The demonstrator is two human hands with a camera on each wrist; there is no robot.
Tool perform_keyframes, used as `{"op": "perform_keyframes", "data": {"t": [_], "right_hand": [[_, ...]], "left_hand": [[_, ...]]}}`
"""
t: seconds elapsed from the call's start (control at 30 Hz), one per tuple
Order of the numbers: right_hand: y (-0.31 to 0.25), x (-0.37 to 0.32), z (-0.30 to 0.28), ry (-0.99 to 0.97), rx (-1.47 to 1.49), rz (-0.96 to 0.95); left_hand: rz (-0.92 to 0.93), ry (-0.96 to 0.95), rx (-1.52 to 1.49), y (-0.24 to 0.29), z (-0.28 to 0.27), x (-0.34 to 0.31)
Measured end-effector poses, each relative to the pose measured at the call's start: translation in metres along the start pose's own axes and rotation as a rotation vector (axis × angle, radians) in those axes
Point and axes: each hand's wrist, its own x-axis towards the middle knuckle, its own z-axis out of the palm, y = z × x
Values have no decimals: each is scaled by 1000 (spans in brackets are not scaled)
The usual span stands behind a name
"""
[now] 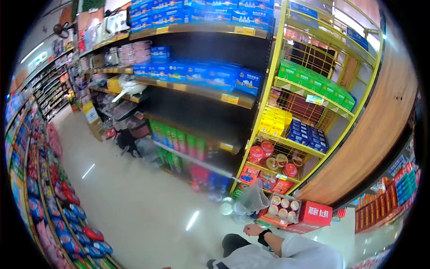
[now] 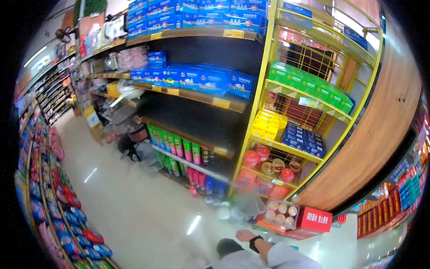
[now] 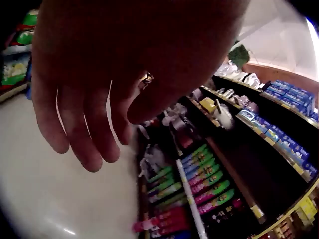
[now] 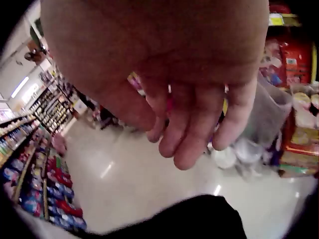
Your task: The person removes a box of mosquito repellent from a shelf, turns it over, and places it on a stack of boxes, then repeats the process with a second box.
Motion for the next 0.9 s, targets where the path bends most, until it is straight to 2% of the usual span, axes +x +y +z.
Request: {"op": "perform_keyframes", "data": {"t": [0.1, 0.17, 0.23, 0.3, 0.33, 0.37, 0.43, 0.5, 0.53, 0.63, 0.7, 0.77, 0.87, 0.9], "right_hand": [[-65, 41, -51, 110, 8, -38], [-80, 75, -75, 301, -37, -108], [-139, 95, -134, 469, -8, -127], [-158, 129, -181, 673, -57, -239], [-194, 150, -227, 810, 76, -242], [-229, 146, -272, 918, 178, -244], [-267, 147, -329, 1037, 173, -309], [-297, 146, -375, 1150, 171, -364], [-310, 143, -391, 1195, 168, -379], [-342, 144, -436, 1275, 193, -436], [-358, 155, -463, 1364, 108, -407], [-374, 170, -484, 1379, 159, -405], [-392, 196, -510, 1411, -62, -419], [-398, 205, -517, 1416, -120, -359]], "left_hand": [[98, -29, -28, 102, 21, 44], [177, -70, -43, 165, 45, 67], [259, -114, -57, 236, 77, 80], [344, -164, -77, 310, 114, 82], [424, -183, -51, 360, 132, 78], [496, -211, -24, 395, 149, 71], [692, -265, 100, 466, 175, 68], [707, -228, 0, 527, 218, 84], [697, -211, -46, 552, 235, 88], [995, -323, 2, 630, 278, 78], [994, -422, -13, 684, 306, 53], [1073, -510, -48, 721, 336, 55], [1228, -608, -75, 768, 372, 61], [1278, -634, -94, 780, 384, 62]]}}
